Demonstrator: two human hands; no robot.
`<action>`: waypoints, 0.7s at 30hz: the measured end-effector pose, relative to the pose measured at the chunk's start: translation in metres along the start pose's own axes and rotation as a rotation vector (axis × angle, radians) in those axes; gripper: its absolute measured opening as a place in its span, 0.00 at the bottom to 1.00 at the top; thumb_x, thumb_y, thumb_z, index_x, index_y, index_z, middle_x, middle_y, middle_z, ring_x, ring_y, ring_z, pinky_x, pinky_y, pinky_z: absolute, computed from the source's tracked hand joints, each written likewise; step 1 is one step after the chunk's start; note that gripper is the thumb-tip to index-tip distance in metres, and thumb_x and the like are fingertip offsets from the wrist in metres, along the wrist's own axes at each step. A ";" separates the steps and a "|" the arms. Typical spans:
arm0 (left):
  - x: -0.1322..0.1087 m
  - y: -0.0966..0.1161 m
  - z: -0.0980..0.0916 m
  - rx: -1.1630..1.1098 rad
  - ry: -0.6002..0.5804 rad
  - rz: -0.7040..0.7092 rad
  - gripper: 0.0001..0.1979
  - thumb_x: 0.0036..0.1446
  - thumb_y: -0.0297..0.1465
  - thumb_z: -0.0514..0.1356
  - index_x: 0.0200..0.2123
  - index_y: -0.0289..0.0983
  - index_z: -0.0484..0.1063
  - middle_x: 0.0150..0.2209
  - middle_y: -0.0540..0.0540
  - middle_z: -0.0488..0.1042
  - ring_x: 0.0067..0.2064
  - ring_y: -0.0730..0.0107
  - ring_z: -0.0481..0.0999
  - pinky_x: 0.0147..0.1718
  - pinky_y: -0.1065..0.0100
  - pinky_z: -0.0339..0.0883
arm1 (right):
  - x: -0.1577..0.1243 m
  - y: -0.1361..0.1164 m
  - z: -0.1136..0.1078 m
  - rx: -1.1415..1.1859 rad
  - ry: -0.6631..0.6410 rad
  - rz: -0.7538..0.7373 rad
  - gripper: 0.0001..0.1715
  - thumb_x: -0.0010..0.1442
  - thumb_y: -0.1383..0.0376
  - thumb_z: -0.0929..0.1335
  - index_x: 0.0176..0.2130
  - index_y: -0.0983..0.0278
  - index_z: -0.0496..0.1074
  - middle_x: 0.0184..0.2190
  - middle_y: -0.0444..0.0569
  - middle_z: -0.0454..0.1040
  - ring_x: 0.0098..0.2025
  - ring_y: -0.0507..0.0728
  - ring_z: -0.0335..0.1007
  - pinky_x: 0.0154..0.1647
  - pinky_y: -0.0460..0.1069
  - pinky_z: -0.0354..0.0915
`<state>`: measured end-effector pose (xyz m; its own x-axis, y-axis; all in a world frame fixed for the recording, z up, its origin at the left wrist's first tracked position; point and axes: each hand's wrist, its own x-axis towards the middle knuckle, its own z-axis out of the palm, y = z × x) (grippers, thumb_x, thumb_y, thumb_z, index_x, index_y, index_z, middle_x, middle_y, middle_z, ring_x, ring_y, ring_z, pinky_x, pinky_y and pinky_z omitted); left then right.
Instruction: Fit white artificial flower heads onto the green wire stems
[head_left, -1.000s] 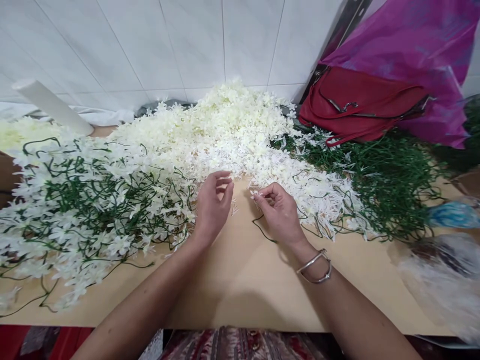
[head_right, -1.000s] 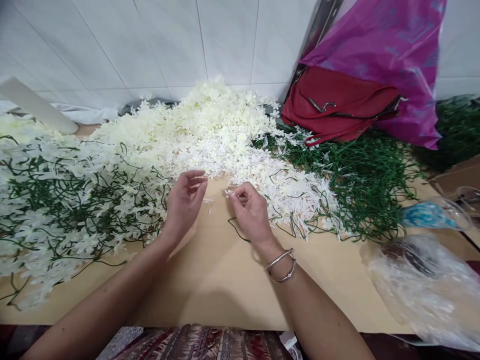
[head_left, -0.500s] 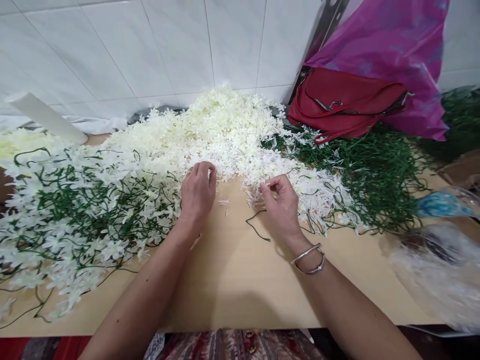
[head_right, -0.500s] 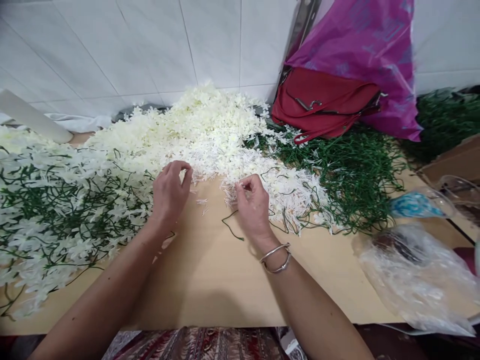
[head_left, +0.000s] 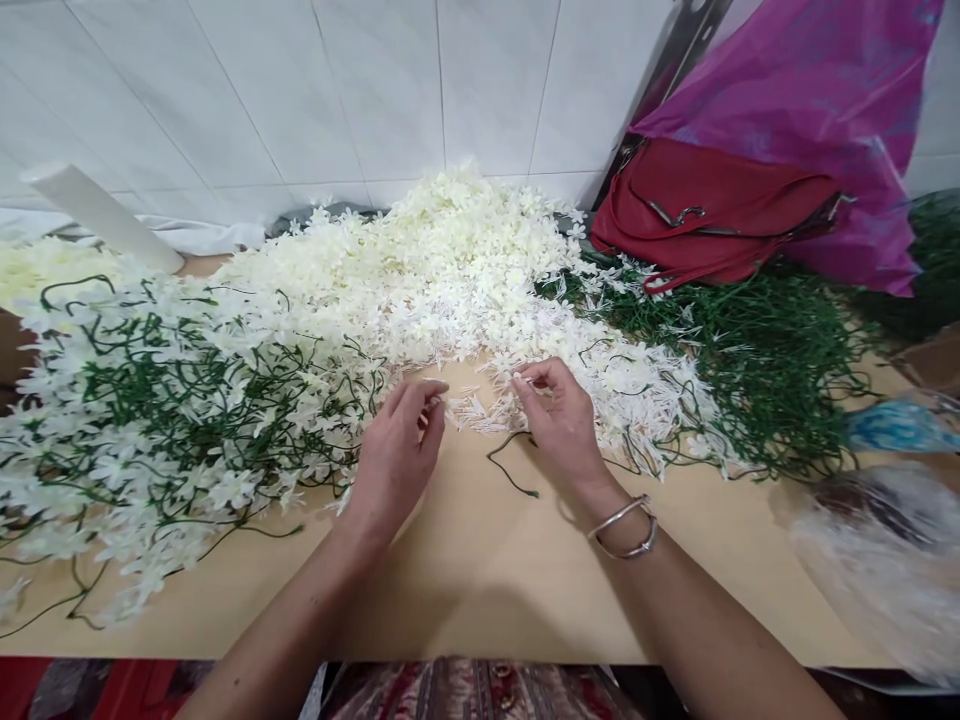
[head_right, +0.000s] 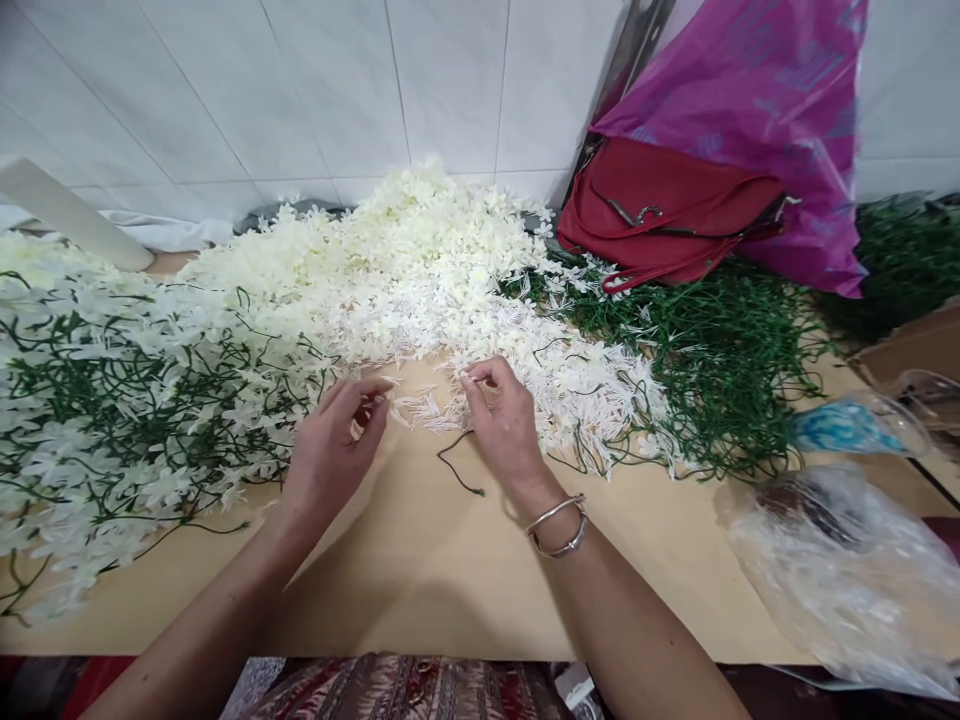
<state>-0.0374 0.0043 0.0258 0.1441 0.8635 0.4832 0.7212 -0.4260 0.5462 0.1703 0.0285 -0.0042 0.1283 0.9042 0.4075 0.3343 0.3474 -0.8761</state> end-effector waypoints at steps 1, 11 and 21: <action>-0.005 0.000 0.002 -0.019 -0.029 -0.003 0.08 0.69 0.26 0.57 0.47 0.40 0.73 0.43 0.46 0.78 0.34 0.70 0.76 0.35 0.69 0.68 | 0.001 0.000 -0.001 -0.031 0.017 -0.010 0.04 0.67 0.63 0.69 0.38 0.58 0.69 0.38 0.46 0.78 0.42 0.58 0.74 0.48 0.53 0.68; -0.035 -0.004 0.025 -0.015 -0.109 0.012 0.03 0.69 0.29 0.55 0.43 0.41 0.68 0.40 0.46 0.81 0.40 0.63 0.82 0.38 0.65 0.71 | -0.010 -0.005 0.012 -0.080 -0.224 0.012 0.05 0.68 0.64 0.68 0.37 0.58 0.68 0.46 0.51 0.82 0.49 0.61 0.78 0.51 0.56 0.68; -0.034 0.000 0.023 -0.735 0.159 -0.382 0.06 0.65 0.32 0.64 0.38 0.40 0.68 0.43 0.43 0.82 0.43 0.65 0.84 0.46 0.64 0.76 | -0.004 -0.006 0.005 -0.057 -0.068 0.007 0.04 0.67 0.65 0.69 0.38 0.58 0.68 0.45 0.52 0.81 0.49 0.62 0.77 0.53 0.59 0.67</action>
<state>-0.0272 -0.0186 -0.0062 -0.1567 0.9593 0.2351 0.0684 -0.2269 0.9715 0.1632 0.0238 -0.0022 0.0675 0.9221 0.3811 0.3869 0.3279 -0.8619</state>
